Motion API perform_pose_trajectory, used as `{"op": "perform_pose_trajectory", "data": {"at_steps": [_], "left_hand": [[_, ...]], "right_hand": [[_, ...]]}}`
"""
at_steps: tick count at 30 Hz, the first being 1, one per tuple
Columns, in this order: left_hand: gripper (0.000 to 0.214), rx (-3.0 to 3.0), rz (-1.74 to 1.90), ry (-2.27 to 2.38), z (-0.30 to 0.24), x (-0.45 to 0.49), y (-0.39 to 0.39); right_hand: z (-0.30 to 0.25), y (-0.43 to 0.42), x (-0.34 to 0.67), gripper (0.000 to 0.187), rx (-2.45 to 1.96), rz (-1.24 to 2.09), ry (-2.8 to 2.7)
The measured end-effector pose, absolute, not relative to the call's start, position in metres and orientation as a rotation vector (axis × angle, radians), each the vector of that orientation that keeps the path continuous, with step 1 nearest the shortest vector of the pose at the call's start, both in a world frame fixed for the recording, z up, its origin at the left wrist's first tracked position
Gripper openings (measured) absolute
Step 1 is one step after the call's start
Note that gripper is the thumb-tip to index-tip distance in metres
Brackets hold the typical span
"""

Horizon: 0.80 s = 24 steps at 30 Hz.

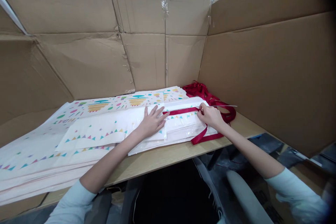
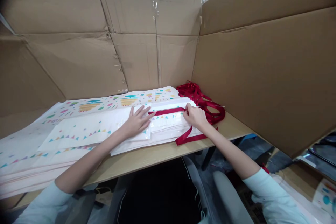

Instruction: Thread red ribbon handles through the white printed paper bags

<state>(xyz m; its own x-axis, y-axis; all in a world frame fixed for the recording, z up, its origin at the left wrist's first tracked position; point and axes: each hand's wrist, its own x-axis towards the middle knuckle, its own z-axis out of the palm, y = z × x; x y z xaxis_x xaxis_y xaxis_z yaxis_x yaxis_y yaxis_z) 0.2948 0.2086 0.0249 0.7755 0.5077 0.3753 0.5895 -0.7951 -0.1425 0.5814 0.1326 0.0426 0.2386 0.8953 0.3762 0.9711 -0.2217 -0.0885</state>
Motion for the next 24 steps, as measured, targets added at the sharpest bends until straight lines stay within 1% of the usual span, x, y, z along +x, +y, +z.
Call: {"op": "perform_pose_trajectory", "data": {"at_steps": [3, 6, 8, 10, 12, 14, 16, 21, 24], "left_hand": [[0.045, -2.695, -0.522, -0.824, 0.022, 0.295, 0.209], [0.045, -2.689, -0.519, -0.808, 0.020, 0.296, 0.208], [0.045, -2.697, -0.507, -0.823, 0.021, 0.297, 0.207], [0.044, -2.708, -0.502, -0.840, 0.023, 0.297, 0.207], [0.044, -2.717, -0.494, -0.846, 0.024, 0.297, 0.207], [0.044, -2.723, -0.485, -0.852, 0.024, 0.297, 0.207], [0.044, -2.728, -0.481, -0.857, 0.025, 0.297, 0.208], [0.044, -2.727, -0.503, -0.851, 0.023, 0.297, 0.209], [0.044, -2.725, -0.520, -0.845, 0.022, 0.297, 0.209]], "right_hand": [[0.039, 0.130, 0.587, 0.018, -2.073, -0.203, -1.735], [0.038, 0.128, 0.594, 0.024, -1.929, -0.074, -1.813], [0.040, 0.127, 0.601, 0.025, -1.921, -0.074, -1.877], [0.046, 0.125, 0.611, 0.017, -2.021, -0.227, -1.914], [0.056, 0.122, 0.624, 0.013, -2.169, -0.497, -1.903], [0.068, 0.118, 0.643, 0.017, -2.299, -0.724, -1.842], [0.080, 0.113, 0.667, 0.020, -2.422, -0.805, -1.726], [0.100, 0.100, 0.739, 0.028, -2.703, -0.683, -1.315], [0.092, 0.096, 0.771, 0.023, -2.807, -0.408, -1.329]]}}
